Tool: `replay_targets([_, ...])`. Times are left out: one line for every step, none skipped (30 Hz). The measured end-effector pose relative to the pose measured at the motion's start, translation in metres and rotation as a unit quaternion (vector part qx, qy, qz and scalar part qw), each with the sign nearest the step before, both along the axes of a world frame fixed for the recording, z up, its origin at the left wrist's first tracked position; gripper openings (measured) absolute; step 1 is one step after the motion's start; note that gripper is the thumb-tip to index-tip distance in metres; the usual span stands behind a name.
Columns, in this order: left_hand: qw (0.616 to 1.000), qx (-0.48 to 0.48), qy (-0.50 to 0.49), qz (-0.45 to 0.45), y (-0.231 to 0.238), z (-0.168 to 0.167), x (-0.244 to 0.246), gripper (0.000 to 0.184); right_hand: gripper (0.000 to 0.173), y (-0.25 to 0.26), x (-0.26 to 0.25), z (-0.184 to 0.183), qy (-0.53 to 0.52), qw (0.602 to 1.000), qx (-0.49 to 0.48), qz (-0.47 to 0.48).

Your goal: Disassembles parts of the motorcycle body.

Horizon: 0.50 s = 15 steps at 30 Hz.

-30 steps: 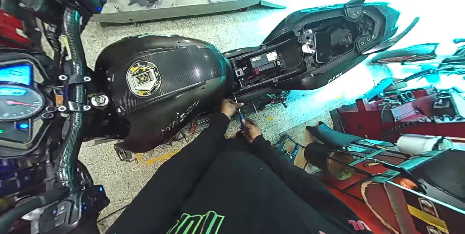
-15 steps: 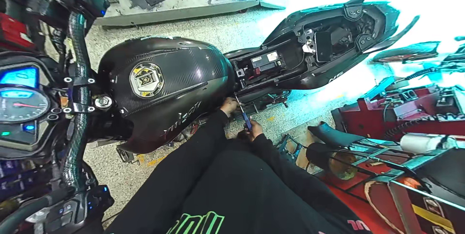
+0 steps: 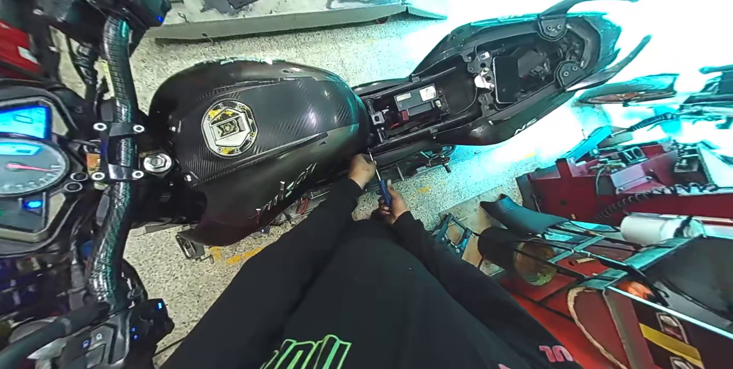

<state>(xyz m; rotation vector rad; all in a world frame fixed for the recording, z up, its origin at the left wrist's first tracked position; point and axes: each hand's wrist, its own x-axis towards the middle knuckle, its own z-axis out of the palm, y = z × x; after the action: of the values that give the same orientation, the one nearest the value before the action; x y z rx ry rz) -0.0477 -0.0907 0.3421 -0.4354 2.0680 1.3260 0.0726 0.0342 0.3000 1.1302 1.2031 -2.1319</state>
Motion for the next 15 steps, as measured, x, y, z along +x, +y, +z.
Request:
replay_targets([0.998, -0.04, 0.045, -0.017, -0.002, 0.009, 0.002, 0.041, 0.028, 0.001, -0.001, -0.001, 0.029, 0.999, 0.032, 0.008])
replay_targets([0.993, -0.068, 0.089, -0.03, -0.004, 0.013, 0.007, 0.044, 0.032, 0.001, 0.0, -0.002, 0.042, 0.996, 0.082, 0.005])
replay_targets([0.988, -0.088, 0.122, -0.043, -0.007, 0.014, 0.011, 0.048, 0.038, -0.001, 0.002, -0.004, 0.04, 0.99, 0.135, 0.003])
replay_targets([0.983, -0.098, 0.145, -0.058, -0.01, 0.012, 0.014, 0.051, 0.04, -0.002, 0.003, -0.007, 0.038, 0.983, 0.181, 0.004])
replay_targets([0.98, -0.101, 0.154, -0.078, -0.013, 0.009, 0.015, 0.055, 0.039, -0.002, 0.004, -0.008, 0.034, 0.976, 0.216, 0.011])
replay_targets([0.978, -0.102, 0.154, -0.1, -0.016, 0.007, 0.014, 0.057, 0.041, -0.002, 0.003, -0.008, 0.026, 0.972, 0.232, 0.023])
replay_targets([0.976, -0.098, 0.154, -0.116, -0.017, 0.007, 0.011, 0.058, 0.047, -0.001, 0.0, -0.006, 0.015, 0.976, 0.216, 0.037])
replay_targets([0.976, -0.095, 0.152, -0.124, -0.018, 0.008, 0.009, 0.056, 0.052, 0.001, -0.002, -0.005, 0.006, 0.985, 0.164, 0.047])
replay_targets([0.976, -0.095, 0.151, -0.126, -0.019, 0.01, 0.008, 0.054, 0.052, 0.002, -0.003, -0.004, 0.002, 0.996, 0.08, 0.048])
replay_targets([0.975, -0.101, 0.155, -0.124, -0.019, 0.012, 0.008, 0.05, 0.052, 0.005, -0.004, -0.005, 0.003, 0.999, -0.004, 0.042])
replay_targets([0.973, -0.114, 0.16, -0.121, -0.018, 0.013, 0.007, 0.048, 0.051, 0.01, -0.006, -0.006, 0.008, 0.997, -0.066, 0.042])
replay_targets([0.971, -0.13, 0.158, -0.123, -0.016, 0.013, 0.007, 0.047, 0.044, 0.016, -0.007, -0.009, 0.018, 0.994, -0.097, 0.046])
replay_targets([0.968, -0.151, 0.151, -0.134, -0.014, 0.014, 0.007, 0.047, 0.031, 0.021, -0.005, -0.012, 0.027, 0.995, -0.085, 0.043])
replay_targets([0.963, -0.169, 0.143, -0.155, -0.012, 0.017, 0.008, 0.049, 0.019, 0.023, -0.003, -0.016, 0.033, 0.999, -0.031, 0.031])
replay_targets([0.957, -0.178, 0.137, -0.185, -0.011, 0.021, 0.007, 0.051, 0.018, 0.022, -0.001, -0.02, 0.033, 0.998, 0.055, 0.022])
